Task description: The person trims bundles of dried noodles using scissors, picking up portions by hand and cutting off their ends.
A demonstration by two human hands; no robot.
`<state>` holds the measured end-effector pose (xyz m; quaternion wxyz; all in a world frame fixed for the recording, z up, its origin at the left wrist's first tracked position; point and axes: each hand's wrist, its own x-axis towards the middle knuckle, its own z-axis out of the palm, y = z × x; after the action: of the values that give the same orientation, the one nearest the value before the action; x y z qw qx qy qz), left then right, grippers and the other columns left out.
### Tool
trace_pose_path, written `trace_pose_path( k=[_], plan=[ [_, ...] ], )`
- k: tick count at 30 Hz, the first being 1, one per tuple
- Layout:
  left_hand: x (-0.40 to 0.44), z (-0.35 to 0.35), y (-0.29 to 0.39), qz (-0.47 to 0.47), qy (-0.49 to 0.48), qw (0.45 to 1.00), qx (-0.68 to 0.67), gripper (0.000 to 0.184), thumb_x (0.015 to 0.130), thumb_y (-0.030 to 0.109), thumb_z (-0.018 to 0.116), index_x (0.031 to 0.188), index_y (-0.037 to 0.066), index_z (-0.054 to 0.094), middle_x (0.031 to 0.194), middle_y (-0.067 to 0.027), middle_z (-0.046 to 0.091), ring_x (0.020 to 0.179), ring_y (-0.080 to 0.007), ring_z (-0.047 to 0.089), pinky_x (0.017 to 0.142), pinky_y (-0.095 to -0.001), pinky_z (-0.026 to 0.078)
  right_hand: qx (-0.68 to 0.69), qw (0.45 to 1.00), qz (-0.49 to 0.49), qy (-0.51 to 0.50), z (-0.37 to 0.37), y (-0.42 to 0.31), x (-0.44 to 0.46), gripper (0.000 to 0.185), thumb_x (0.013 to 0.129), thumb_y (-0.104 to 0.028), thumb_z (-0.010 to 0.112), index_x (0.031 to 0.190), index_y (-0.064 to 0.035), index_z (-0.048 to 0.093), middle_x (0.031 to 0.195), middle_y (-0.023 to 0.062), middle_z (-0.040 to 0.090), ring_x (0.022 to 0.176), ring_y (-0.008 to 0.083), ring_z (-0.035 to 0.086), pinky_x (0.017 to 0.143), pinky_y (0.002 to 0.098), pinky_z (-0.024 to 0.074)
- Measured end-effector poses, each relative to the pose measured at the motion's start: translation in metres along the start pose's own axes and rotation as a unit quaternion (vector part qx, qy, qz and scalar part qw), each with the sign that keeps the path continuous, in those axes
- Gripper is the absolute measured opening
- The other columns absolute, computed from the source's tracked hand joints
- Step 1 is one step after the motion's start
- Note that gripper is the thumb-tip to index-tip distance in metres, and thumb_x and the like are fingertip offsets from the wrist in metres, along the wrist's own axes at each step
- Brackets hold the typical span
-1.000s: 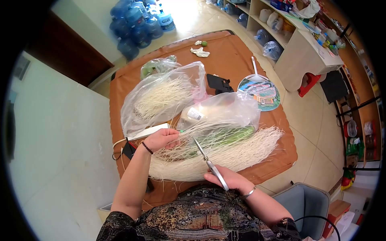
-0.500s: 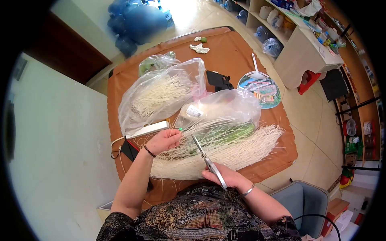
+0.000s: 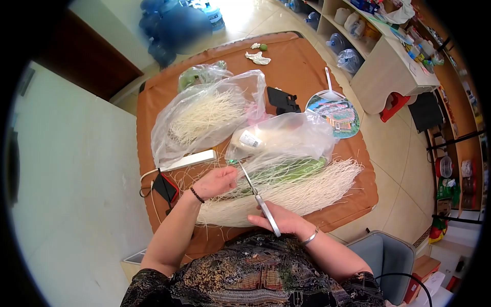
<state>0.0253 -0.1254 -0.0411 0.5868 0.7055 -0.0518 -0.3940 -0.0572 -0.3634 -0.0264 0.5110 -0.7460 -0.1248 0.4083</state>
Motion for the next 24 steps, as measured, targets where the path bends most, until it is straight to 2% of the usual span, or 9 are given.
trace_pose_path(
  k=[7,12,15,16,17,19,20,22,24],
  plan=[
    [-0.003,-0.002,0.012,-0.089,-0.002,0.988,-0.126,0.021,0.093,0.028,0.046,0.085,0.011,0.057,0.070,0.0047,0.054,0.056,-0.0013,0.041,0.048,-0.0144,0.032,0.003,1.000,0.011,0.005,0.006,0.005,-0.015,0.083,0.081,-0.061,0.053,0.120,0.0125,0.043,0.112,0.0296,0.054,0.107,0.0363,0.053,0.093,0.0372,0.0417],
    [-0.001,0.006,0.004,-0.059,-0.030,0.997,0.043,0.023,0.093,0.027,0.046,0.085,0.009,0.057,0.071,0.0030,0.056,0.056,-0.0028,0.041,0.050,-0.0171,0.034,0.030,0.999,0.006,0.008,0.003,0.007,-0.011,0.080,0.082,-0.059,0.054,0.118,0.0121,0.045,0.112,0.0286,0.055,0.107,0.0348,0.054,0.093,0.0367,0.0414],
    [0.003,0.013,0.005,-0.047,-0.046,0.996,0.065,0.024,0.094,0.027,0.045,0.087,0.007,0.058,0.068,0.0036,0.053,0.055,-0.0036,0.040,0.051,-0.0187,0.035,0.058,0.998,0.038,-0.011,0.003,0.002,0.006,0.079,0.082,-0.059,0.053,0.117,0.0118,0.045,0.112,0.0277,0.055,0.106,0.0342,0.053,0.092,0.0364,0.0413],
    [0.001,0.012,0.008,-0.047,-0.046,0.996,0.064,0.024,0.094,0.027,0.045,0.087,0.007,0.058,0.068,0.0036,0.053,0.055,-0.0036,0.040,0.051,-0.0187,0.035,0.052,0.998,0.031,0.001,0.002,-0.006,0.007,0.072,0.083,-0.058,0.051,0.109,0.0088,0.050,0.098,0.0247,0.059,0.096,0.0308,0.058,0.084,0.0364,0.0454],
    [-0.001,0.011,0.012,-0.044,-0.059,0.996,0.046,0.024,0.094,0.026,0.045,0.088,0.006,0.058,0.066,0.0041,0.050,0.056,-0.0039,0.040,0.051,-0.0190,0.035,0.052,0.998,0.032,0.001,0.002,-0.013,0.009,0.072,0.083,-0.058,0.051,0.109,0.0088,0.050,0.098,0.0247,0.059,0.096,0.0308,0.058,0.084,0.0364,0.0454],
    [-0.004,0.010,0.013,-0.040,-0.071,0.996,0.026,0.025,0.094,0.025,0.044,0.089,0.006,0.058,0.064,0.0046,0.048,0.056,-0.0041,0.039,0.051,-0.0194,0.035,0.018,0.997,0.079,-0.013,0.004,-0.022,0.012,0.063,0.086,-0.056,0.047,0.097,0.0059,0.053,0.074,0.0183,0.060,0.073,0.0253,0.062,0.067,0.0354,0.0493],
    [-0.003,0.011,0.009,-0.047,-0.062,0.996,0.033,0.025,0.095,0.025,0.044,0.090,0.006,0.059,0.063,0.0048,0.045,0.056,-0.0044,0.039,0.051,-0.0196,0.034,0.016,0.997,0.080,-0.014,0.008,-0.024,0.013,0.063,0.086,-0.056,0.047,0.097,0.0059,0.053,0.074,0.0183,0.060,0.073,0.0253,0.062,0.067,0.0354,0.0493],
    [0.000,0.010,0.000,-0.052,-0.051,0.997,0.039,0.025,0.095,0.025,0.044,0.091,0.006,0.059,0.063,0.0050,0.043,0.056,-0.0046,0.039,0.051,-0.0199,0.034,0.072,0.989,0.121,0.046,0.017,-0.024,0.015,0.055,0.090,-0.050,0.045,0.083,0.0038,0.054,0.055,0.0116,0.055,0.051,0.0203,0.059,0.051,0.0330,0.0476],
    [0.007,0.011,-0.012,-0.055,-0.041,0.996,0.049,0.024,0.095,0.024,0.044,0.092,0.006,0.059,0.064,0.0049,0.044,0.057,-0.0046,0.039,0.051,-0.0197,0.034,0.093,0.986,0.126,0.060,0.023,-0.018,0.018,0.053,0.091,-0.048,0.044,0.080,0.0034,0.053,0.052,0.0103,0.053,0.046,0.0193,0.056,0.048,0.0318,0.0464]
  ],
)
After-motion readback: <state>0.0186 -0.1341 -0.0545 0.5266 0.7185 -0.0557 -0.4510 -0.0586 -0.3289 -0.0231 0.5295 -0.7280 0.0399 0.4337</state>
